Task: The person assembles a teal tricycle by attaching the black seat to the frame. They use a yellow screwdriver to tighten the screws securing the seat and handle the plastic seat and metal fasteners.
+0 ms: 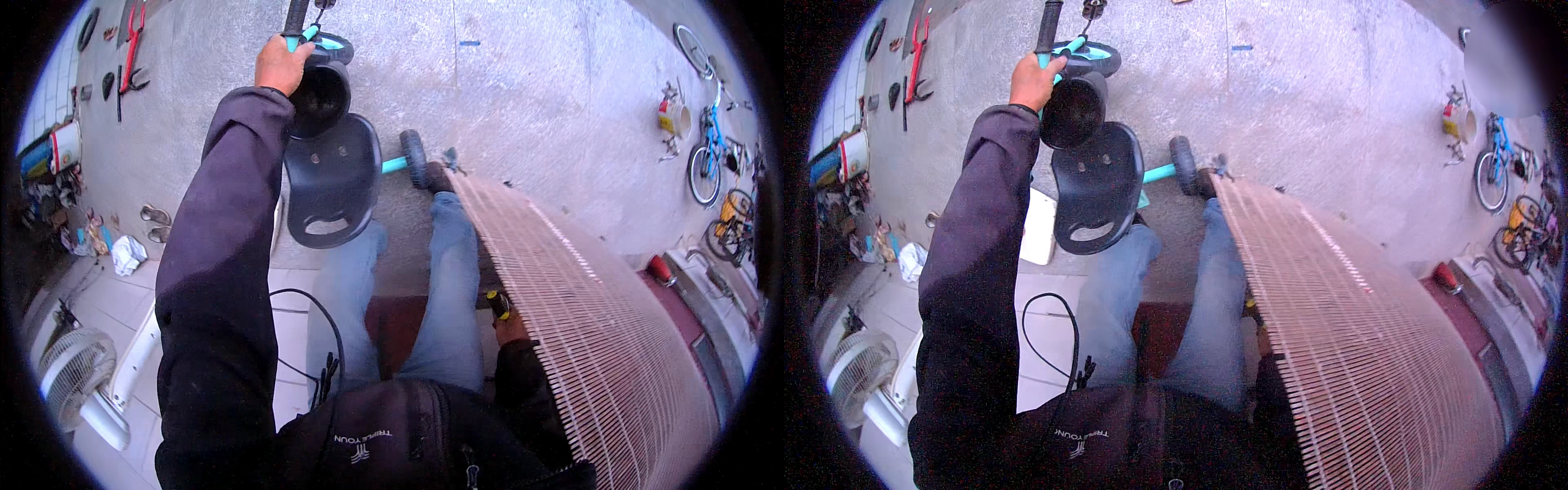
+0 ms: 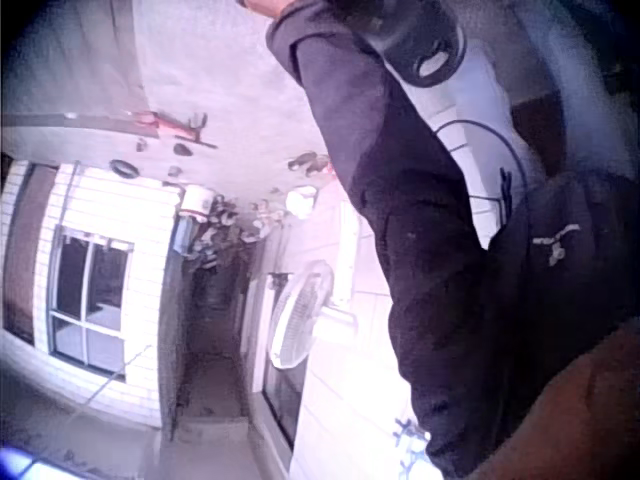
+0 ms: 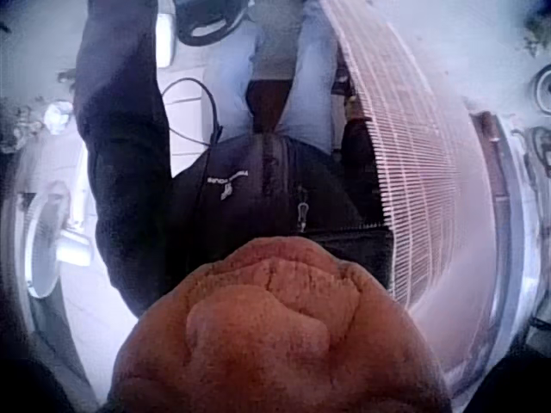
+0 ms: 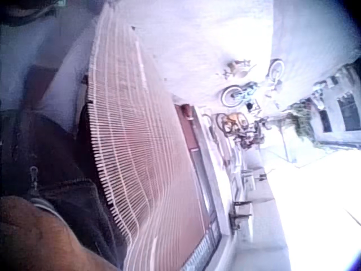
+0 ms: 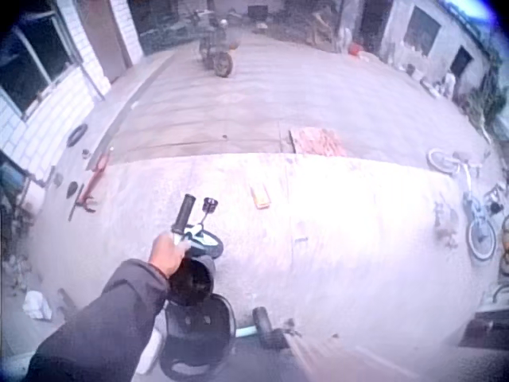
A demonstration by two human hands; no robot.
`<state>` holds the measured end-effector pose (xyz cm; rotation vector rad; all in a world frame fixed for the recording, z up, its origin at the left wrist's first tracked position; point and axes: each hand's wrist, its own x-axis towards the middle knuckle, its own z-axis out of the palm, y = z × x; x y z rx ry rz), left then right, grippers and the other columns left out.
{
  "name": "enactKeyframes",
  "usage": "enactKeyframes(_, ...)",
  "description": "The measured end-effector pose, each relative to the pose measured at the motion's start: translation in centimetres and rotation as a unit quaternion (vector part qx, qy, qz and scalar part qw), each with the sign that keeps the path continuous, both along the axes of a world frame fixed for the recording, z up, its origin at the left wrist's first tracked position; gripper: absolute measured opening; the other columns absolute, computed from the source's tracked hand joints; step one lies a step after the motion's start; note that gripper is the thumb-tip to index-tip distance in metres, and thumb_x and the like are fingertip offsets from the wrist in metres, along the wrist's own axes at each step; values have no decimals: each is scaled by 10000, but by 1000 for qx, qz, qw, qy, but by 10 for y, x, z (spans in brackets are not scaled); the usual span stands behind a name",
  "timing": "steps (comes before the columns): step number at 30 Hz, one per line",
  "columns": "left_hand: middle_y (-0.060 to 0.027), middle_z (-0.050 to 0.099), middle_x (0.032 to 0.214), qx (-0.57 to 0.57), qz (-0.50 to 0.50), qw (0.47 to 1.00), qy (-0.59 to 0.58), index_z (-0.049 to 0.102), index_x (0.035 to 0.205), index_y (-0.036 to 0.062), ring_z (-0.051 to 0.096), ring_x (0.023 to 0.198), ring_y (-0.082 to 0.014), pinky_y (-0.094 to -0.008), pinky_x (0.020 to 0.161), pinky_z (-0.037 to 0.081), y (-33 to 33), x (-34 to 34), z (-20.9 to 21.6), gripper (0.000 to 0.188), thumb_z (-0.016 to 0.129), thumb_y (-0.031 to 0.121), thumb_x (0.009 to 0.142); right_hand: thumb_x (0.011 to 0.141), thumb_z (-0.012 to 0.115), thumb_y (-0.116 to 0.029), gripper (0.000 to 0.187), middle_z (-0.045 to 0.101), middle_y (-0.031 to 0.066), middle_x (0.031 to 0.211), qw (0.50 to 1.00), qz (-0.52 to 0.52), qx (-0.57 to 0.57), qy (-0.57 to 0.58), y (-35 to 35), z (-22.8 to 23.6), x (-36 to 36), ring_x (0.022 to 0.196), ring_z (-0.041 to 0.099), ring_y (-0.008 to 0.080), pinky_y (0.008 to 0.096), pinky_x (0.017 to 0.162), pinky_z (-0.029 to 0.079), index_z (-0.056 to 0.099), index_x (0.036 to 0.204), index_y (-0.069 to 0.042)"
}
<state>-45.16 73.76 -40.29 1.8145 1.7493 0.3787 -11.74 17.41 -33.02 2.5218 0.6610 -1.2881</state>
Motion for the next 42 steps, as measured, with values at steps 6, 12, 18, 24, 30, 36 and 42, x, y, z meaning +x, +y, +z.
enactKeyframes(6,-235,600,859,-28,-51,998,15,552,901,-17,572,853,-396,-447,745,438,14,-13,-51,300,619,237,756,741,603,-149,171,621,194,755,998,64,-28,-6,-6,-14,-59,748,605,361,431,643,468,614,858,-24)
enactKeyframes(12,-234,589,870,18,-88,992,86,541,990,2,558,869,-403,-455,755,434,-1,-37,-55,331,637,176,725,775,574,-163,214,604,220,835,999,5,30,-18,49,-23,-101,813,572,406,438,703,455,571,903,9)
enactKeyframes(18,-211,582,997,11,-214,973,82,489,1182,57,550,950,-370,-403,812,432,-3,-21,-76,409,559,122,784,824,537,-172,211,601,208,843,996,-77,49,8,-14,-88,-62,801,578,378,429,721,451,548,944,1)
enactKeyframes(24,-175,549,930,135,-352,923,76,563,1049,82,533,889,-362,-406,755,434,-13,-8,-38,296,532,55,756,871,526,-195,223,595,105,817,978,-147,144,44,40,-80,-67,738,561,216,333,728,429,549,986,-4)
enactKeyframes(30,-183,550,1042,167,-122,971,121,515,1144,26,509,979,-351,-398,847,410,-82,-43,-1,398,609,163,782,791,563,-84,170,609,136,738,968,-167,189,11,104,-78,-78,692,590,247,350,646,451,568,942,-6)
enactKeyframes(36,-136,508,1133,-370,391,822,-186,497,1155,25,481,1049,-303,-464,848,420,-199,-78,-32,574,558,480,811,738,528,-70,145,583,183,775,975,50,215,-38,209,-33,-126,758,561,393,464,628,428,557,879,-82)
enactKeyframes(42,-135,583,958,-328,515,695,-380,507,1009,3,599,846,-258,-403,699,525,-196,-37,-59,206,497,140,855,762,540,-166,175,620,163,754,974,130,52,-179,201,-62,-77,755,604,354,455,626,466,590,912,-90)
